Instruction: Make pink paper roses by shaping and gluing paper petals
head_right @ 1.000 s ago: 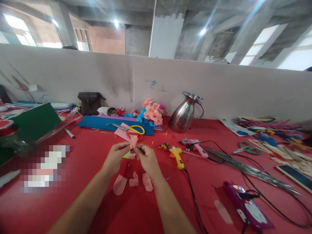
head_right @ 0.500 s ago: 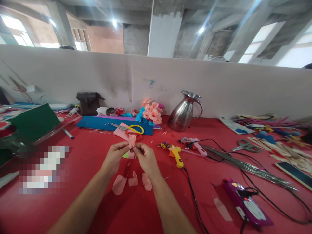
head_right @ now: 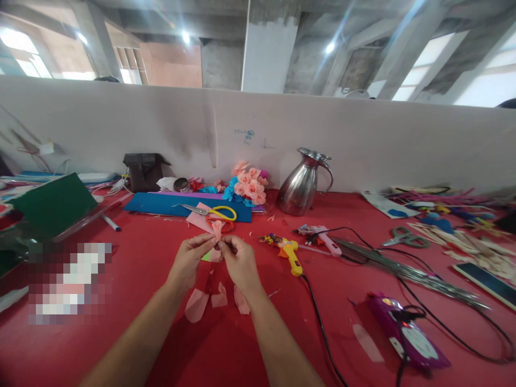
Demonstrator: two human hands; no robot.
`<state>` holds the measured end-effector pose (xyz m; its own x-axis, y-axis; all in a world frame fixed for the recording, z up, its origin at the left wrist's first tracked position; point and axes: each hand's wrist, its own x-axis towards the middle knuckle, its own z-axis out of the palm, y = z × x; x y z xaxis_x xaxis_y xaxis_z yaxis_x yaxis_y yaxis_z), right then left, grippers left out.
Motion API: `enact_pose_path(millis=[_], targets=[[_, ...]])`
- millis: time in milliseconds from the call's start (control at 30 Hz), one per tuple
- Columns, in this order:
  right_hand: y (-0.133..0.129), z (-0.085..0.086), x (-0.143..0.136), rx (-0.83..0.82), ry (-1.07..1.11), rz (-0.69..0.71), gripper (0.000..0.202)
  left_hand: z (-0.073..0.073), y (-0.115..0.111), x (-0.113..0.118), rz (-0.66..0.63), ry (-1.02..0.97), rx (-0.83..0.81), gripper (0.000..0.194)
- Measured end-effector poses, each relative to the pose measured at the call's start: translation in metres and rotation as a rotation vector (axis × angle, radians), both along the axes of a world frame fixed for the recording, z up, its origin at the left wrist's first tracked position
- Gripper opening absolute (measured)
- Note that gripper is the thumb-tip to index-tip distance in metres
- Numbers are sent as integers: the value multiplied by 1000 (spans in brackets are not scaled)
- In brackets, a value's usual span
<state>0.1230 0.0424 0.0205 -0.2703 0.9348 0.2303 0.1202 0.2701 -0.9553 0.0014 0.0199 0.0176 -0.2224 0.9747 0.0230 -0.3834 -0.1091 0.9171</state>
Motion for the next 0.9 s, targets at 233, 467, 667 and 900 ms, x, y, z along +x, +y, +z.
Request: enact_pose_path(millis=[233, 467, 667, 900], targets=[[-2, 2, -1, -6, 7, 0, 17, -2, 1, 2, 19, -53, -38, 17], [-3, 5, -2, -7, -9, -16, 19, -2, 1, 1, 8, -27, -2, 17], [-4, 3, -2, -12, -2, -16, 19, 2, -1, 2, 39, -36, -38, 18], [-2, 0, -3, 7, -12, -25, 19, 0, 0, 2, 42, -7, -6, 19]])
